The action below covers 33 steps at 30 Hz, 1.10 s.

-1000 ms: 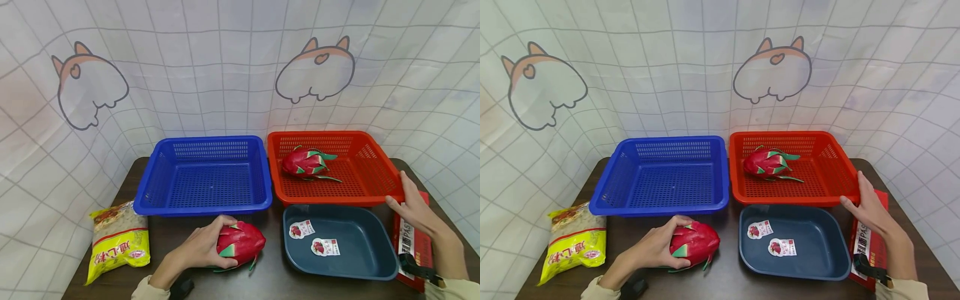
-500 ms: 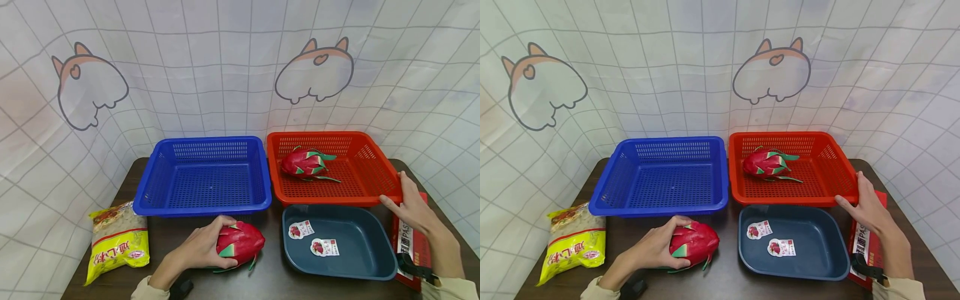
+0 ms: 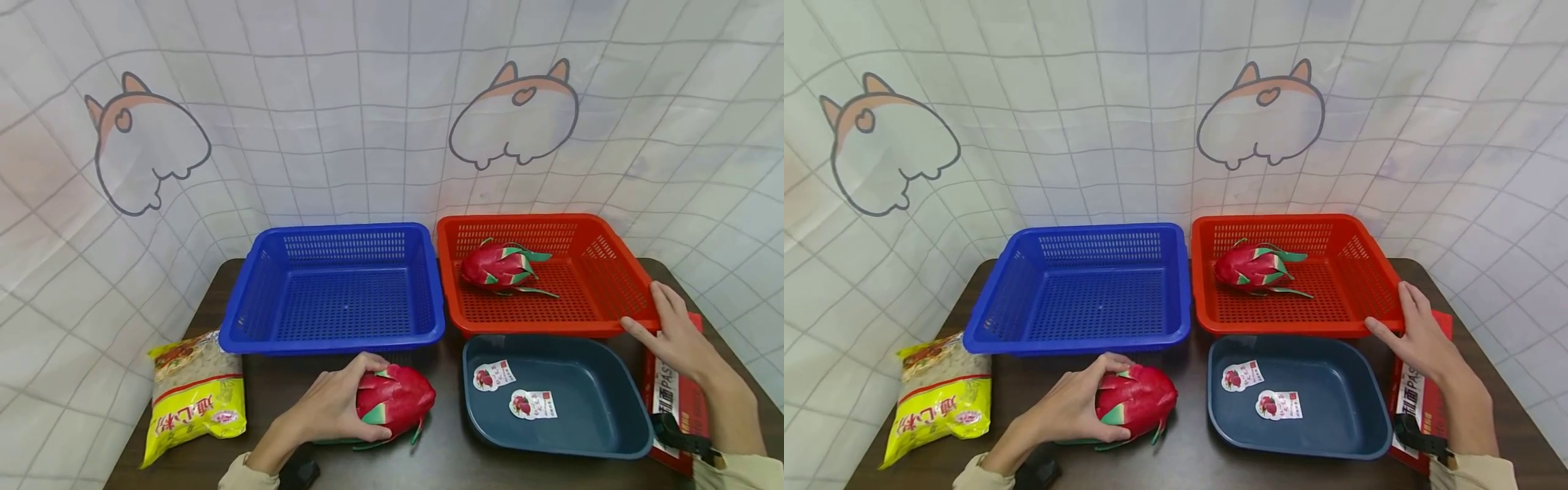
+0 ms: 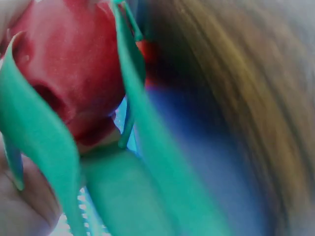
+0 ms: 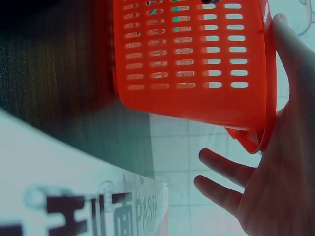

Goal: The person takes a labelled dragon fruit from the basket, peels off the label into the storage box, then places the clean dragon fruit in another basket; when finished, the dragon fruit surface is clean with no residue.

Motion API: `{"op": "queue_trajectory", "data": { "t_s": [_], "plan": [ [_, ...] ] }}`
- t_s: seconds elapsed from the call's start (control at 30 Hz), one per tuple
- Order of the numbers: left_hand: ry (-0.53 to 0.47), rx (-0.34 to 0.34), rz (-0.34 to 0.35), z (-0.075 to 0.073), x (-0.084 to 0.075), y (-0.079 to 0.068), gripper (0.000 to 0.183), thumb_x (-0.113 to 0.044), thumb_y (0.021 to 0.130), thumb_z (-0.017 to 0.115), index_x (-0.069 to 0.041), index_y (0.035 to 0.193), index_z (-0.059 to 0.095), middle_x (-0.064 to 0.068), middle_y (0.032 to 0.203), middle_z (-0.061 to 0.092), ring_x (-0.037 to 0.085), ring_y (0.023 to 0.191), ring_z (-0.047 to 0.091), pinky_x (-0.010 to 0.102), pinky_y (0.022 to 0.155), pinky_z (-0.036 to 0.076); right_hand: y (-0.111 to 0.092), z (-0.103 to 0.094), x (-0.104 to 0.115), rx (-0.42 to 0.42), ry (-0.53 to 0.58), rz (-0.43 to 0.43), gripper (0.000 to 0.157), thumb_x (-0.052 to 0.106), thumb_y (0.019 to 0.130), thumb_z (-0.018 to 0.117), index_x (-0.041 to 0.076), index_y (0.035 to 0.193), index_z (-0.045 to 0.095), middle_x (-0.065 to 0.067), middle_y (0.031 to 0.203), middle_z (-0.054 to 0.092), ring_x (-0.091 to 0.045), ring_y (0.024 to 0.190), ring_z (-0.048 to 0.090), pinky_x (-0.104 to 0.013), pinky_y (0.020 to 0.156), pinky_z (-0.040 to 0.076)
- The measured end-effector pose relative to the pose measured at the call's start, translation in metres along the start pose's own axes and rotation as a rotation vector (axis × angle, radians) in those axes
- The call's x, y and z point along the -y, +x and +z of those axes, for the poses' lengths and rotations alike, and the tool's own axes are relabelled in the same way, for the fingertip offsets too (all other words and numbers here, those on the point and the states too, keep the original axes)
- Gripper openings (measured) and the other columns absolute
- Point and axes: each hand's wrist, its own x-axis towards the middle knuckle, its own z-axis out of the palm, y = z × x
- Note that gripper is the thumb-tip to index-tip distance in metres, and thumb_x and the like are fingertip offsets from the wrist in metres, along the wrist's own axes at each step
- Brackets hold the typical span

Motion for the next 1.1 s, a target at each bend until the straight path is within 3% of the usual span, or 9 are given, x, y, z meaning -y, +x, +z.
{"op": "queue_trajectory", "data": {
  "t_s": [0.1, 0.27, 0.57, 0.67, 0.8, 0.97, 1.1],
  "plan": [
    [-0.002, -0.007, 0.035, 0.000, -0.004, -0.001, 0.076, -0.067, 0.069, 0.074, -0.029, 0.126, 0.041, -0.018, 0.132, 0.052, 0.001, 0.099, 0.064, 0.022, 0.072, 0.054, -0.004, -0.001, -0.002, 0.003, -0.005, 0.010, 0.094, 0.042, 0.092, 0.056, 0.003, 0.155, -0.003, -0.028, 0.159, -0.004, -0.053, 0.125, 0.019, -0.077, 0.080, 0.037],
    [-0.066, -0.061, 0.081, -0.016, -0.016, -0.005, 0.076, -0.058, 0.069, 0.079, -0.028, 0.127, 0.041, -0.015, 0.134, 0.052, 0.006, 0.105, 0.065, 0.022, 0.076, 0.057, -0.004, -0.002, -0.002, -0.001, 0.002, 0.006, 0.093, 0.040, 0.092, 0.057, 0.001, 0.155, 0.000, -0.028, 0.159, -0.004, -0.053, 0.125, 0.018, -0.076, 0.078, 0.037],
    [-0.111, -0.197, 0.035, -0.037, -0.042, -0.005, 0.085, -0.049, 0.064, 0.087, -0.024, 0.130, 0.040, -0.012, 0.136, 0.051, 0.012, 0.106, 0.066, 0.021, 0.077, 0.057, -0.002, -0.001, -0.001, 0.007, 0.014, 0.003, 0.092, 0.040, 0.093, 0.056, 0.003, 0.155, -0.001, -0.026, 0.160, -0.006, -0.053, 0.128, 0.016, -0.076, 0.079, 0.036],
    [-0.116, -0.201, 0.044, -0.040, -0.055, 0.005, 0.084, -0.047, 0.064, 0.087, -0.022, 0.130, 0.041, -0.012, 0.136, 0.051, 0.012, 0.107, 0.066, 0.019, 0.077, 0.056, -0.003, -0.002, -0.004, 0.005, 0.018, 0.000, 0.092, 0.039, 0.093, 0.056, 0.002, 0.155, -0.002, -0.027, 0.160, -0.006, -0.054, 0.129, 0.015, -0.076, 0.078, 0.036],
    [-0.093, -0.198, 0.112, -0.047, -0.071, 0.024, 0.085, -0.045, 0.066, 0.087, -0.021, 0.132, 0.039, -0.007, 0.137, 0.051, 0.014, 0.108, 0.066, 0.019, 0.077, 0.056, -0.004, -0.003, -0.006, 0.008, 0.024, -0.011, 0.093, 0.038, 0.093, 0.056, 0.002, 0.155, -0.002, -0.027, 0.160, -0.007, -0.056, 0.130, 0.014, -0.076, 0.077, 0.036],
    [0.024, -0.213, 0.228, -0.058, -0.087, 0.054, 0.085, -0.054, 0.067, 0.082, -0.024, 0.135, 0.041, -0.003, 0.135, 0.052, 0.013, 0.107, 0.065, 0.019, 0.074, 0.057, -0.002, -0.001, -0.006, 0.012, 0.029, -0.013, 0.093, 0.039, 0.093, 0.056, 0.004, 0.155, -0.003, -0.025, 0.160, -0.008, -0.055, 0.130, 0.014, -0.076, 0.078, 0.036],
    [0.118, -0.208, 0.282, -0.061, -0.096, 0.078, 0.084, -0.059, 0.068, 0.078, -0.027, 0.137, 0.044, -0.003, 0.134, 0.051, 0.011, 0.108, 0.062, 0.020, 0.073, 0.057, -0.001, -0.001, -0.005, 0.016, 0.032, -0.011, 0.094, 0.040, 0.093, 0.056, 0.004, 0.155, -0.005, -0.024, 0.161, -0.009, -0.055, 0.130, 0.014, -0.076, 0.078, 0.035]
  ]
}}
